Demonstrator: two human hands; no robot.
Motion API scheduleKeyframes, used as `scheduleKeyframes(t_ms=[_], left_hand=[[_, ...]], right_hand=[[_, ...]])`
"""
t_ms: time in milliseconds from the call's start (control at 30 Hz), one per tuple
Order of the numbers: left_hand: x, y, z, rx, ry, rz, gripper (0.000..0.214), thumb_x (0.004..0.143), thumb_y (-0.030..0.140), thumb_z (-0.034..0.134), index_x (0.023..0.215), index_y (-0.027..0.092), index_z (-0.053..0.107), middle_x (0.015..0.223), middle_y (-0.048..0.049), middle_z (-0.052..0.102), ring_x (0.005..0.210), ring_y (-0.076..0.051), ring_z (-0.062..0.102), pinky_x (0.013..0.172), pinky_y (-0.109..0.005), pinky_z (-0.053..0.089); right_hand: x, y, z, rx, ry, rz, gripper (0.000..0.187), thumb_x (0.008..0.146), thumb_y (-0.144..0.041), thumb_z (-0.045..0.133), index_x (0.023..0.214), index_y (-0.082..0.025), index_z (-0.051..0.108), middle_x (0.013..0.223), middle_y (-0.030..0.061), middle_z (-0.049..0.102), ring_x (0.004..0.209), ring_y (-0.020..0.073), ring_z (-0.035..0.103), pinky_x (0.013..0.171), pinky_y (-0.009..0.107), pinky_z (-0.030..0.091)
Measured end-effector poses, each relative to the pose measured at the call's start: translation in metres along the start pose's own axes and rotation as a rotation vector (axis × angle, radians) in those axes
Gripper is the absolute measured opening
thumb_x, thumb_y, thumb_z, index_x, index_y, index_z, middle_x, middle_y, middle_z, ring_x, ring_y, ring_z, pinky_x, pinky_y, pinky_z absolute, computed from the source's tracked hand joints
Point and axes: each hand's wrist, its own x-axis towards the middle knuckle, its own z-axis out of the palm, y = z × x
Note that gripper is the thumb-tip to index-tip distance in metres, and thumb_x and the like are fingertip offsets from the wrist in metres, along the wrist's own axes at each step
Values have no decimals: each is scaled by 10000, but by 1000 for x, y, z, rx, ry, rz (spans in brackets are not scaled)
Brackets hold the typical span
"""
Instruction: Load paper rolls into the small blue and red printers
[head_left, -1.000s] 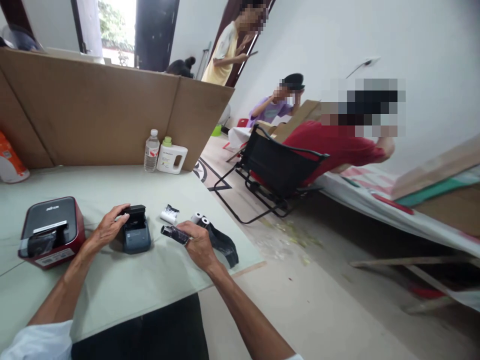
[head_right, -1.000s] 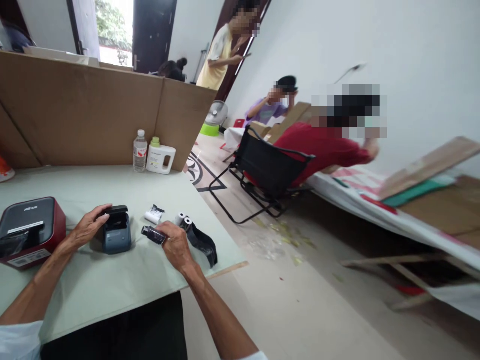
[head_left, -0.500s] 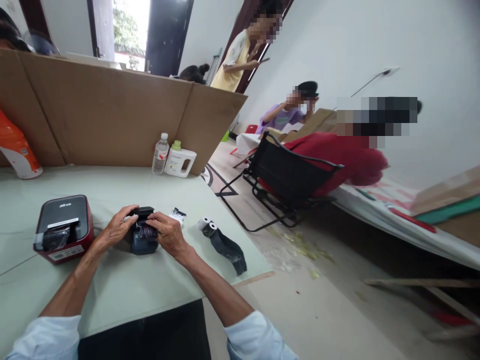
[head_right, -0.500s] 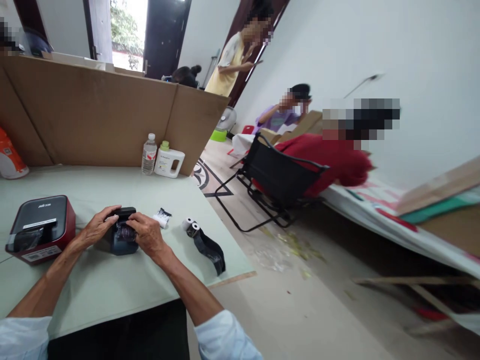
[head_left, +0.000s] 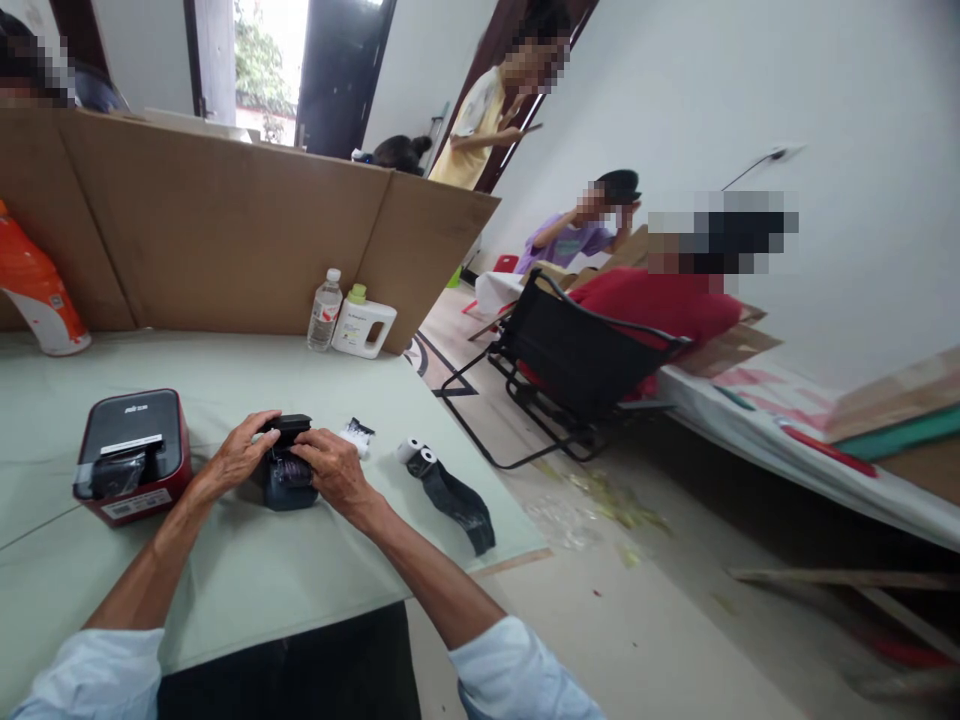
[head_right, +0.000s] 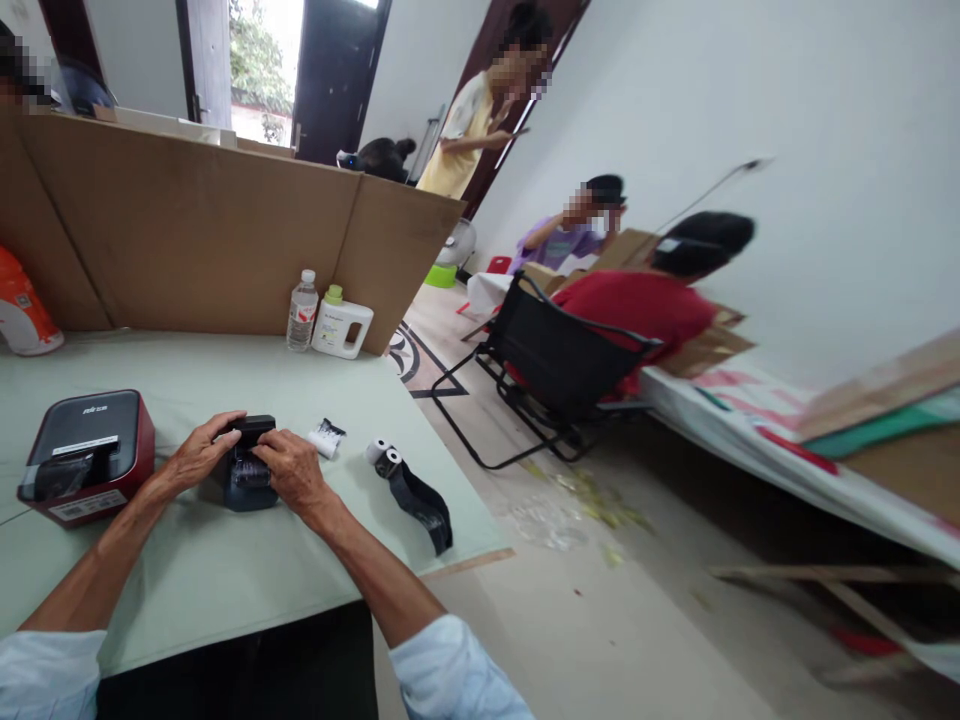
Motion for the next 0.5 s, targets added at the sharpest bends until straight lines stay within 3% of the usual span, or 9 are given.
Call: scheduleKeyframes(t_ms=[300,500], left_hand=[[0,2,0,12,-4,-18,563,921,507,517,1342,156,644,1430,-147,636,1339,-300,585,1187,-491,413],[-2,9,-3,39,-25,-30,646,921,503,491,1378,63,613,1445,-189,611,1360,-332,557,1206,-458,387]], right_hand=[[5,-5,-4,0,-33,57,409,826,33,531,1038,-223,771,1074,80,732,995,225,644,868,322,510],[3,-11,-14,-47,-110,14,418,734,38,552,1038,-145,773,1080,114,748,959,281,629,833,372,510]])
